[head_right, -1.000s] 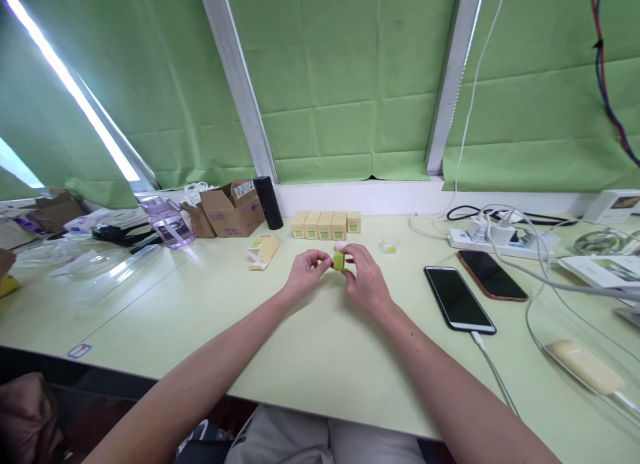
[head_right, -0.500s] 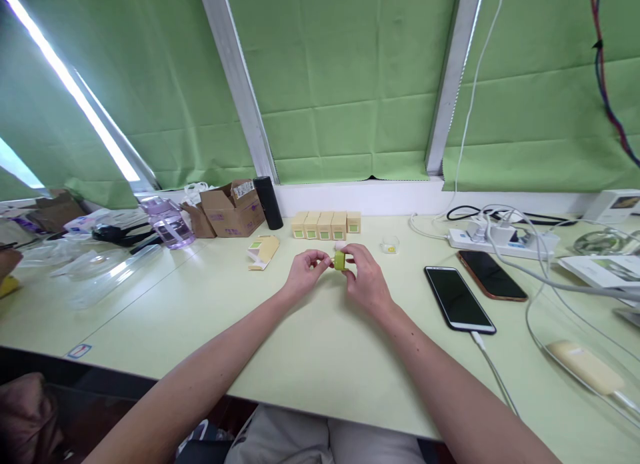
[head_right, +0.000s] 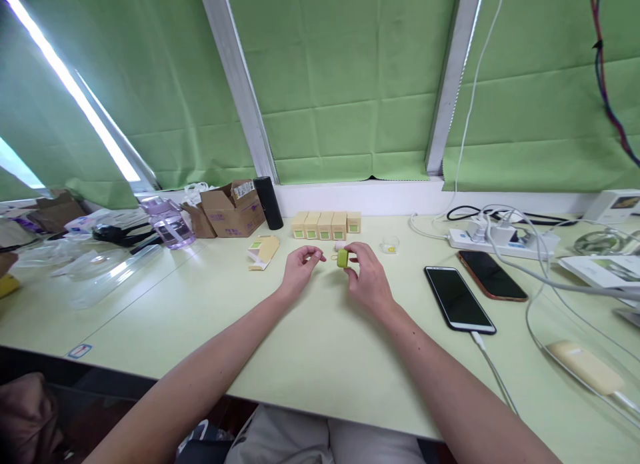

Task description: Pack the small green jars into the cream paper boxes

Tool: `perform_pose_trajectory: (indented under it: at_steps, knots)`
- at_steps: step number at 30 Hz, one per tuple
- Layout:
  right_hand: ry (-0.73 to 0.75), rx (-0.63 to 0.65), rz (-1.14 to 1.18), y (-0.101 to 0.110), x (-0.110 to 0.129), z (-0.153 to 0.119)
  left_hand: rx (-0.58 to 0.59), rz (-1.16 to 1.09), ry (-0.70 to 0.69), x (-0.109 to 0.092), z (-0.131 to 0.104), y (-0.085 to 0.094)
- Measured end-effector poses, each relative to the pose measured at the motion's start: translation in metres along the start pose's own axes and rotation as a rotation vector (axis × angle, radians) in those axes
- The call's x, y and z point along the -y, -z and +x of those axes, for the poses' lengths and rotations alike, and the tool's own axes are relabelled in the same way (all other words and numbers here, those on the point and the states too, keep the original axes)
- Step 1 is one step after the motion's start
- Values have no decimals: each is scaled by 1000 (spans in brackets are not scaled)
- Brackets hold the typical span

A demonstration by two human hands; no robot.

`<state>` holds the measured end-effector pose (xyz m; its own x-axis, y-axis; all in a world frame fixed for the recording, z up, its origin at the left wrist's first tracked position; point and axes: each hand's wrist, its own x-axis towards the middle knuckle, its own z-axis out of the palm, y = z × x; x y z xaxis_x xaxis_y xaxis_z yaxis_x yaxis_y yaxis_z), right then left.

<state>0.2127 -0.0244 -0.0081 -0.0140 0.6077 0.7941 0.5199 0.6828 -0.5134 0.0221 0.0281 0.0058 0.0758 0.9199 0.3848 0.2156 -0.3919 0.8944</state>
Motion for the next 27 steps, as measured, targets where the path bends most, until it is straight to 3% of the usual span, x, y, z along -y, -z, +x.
perform_pose_trajectory:
  at_steps: [3, 6, 15, 27]
  knots:
    - [-13, -1, -32, 0, -2, 0, -58, 48, 30, 2, 2, 2]
    - [-11, 12, -43, 0, -3, -1, -72, 153, -42, -1, -2, 5]
    - [85, 59, -113, 3, 1, -2, 152, 263, -396, -17, -20, 3]
    - [270, 81, -217, 4, 5, 1, 166, 313, -500, -16, -19, 2]
